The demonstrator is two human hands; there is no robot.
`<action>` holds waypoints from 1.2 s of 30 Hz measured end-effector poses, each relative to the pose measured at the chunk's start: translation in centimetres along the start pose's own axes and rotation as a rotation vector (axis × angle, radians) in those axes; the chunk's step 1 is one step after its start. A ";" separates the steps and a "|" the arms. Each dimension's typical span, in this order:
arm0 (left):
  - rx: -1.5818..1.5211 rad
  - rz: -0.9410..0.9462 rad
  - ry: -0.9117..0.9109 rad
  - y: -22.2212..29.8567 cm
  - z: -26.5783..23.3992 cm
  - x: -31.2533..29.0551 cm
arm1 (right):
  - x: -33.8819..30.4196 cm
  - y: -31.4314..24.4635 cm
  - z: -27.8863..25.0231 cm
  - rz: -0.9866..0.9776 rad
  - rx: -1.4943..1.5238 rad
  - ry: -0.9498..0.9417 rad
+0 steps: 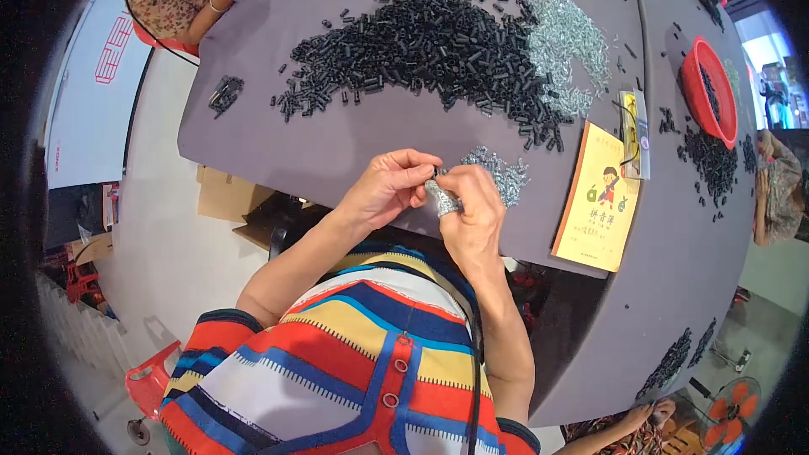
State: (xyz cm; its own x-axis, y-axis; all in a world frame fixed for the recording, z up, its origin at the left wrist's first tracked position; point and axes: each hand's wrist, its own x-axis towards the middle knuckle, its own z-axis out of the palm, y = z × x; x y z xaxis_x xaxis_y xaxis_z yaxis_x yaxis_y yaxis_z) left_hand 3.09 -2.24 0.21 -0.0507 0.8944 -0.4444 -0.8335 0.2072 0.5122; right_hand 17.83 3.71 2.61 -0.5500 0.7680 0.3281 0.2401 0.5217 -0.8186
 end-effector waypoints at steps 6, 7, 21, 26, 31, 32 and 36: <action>0.007 0.023 -0.064 0.7 -0.7 0.0 | 1.8 -0.1 -0.1 0.190 0.076 -0.120; 0.004 0.028 -0.063 0.8 -0.8 0.1 | 2.1 -0.3 0.1 0.201 0.067 -0.132; -0.222 0.109 -0.017 1.8 -3.6 0.7 | 10.3 2.4 5.2 -0.077 -0.475 -0.095; -0.236 0.108 -0.087 1.7 -3.7 1.0 | 11.2 4.3 5.4 -0.247 -0.630 -0.072; -0.229 0.103 -0.092 1.7 -4.0 1.2 | 11.1 4.2 4.9 -0.228 -0.585 -0.168; -0.231 0.100 -0.097 1.7 -4.1 1.2 | 10.9 4.3 4.7 -0.191 -0.559 -0.233; -0.252 0.103 -0.075 1.7 -3.6 1.0 | 10.7 4.1 3.7 -0.154 -0.501 -0.039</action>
State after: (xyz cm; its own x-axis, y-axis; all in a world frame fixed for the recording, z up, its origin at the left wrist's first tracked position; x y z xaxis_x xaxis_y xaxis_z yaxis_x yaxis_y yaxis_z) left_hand -0.34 -2.47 -2.01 -0.1089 0.9344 -0.3393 -0.9371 0.0173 0.3486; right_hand 10.01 12.71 0.99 -0.6360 0.6588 0.4017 0.5017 0.7486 -0.4334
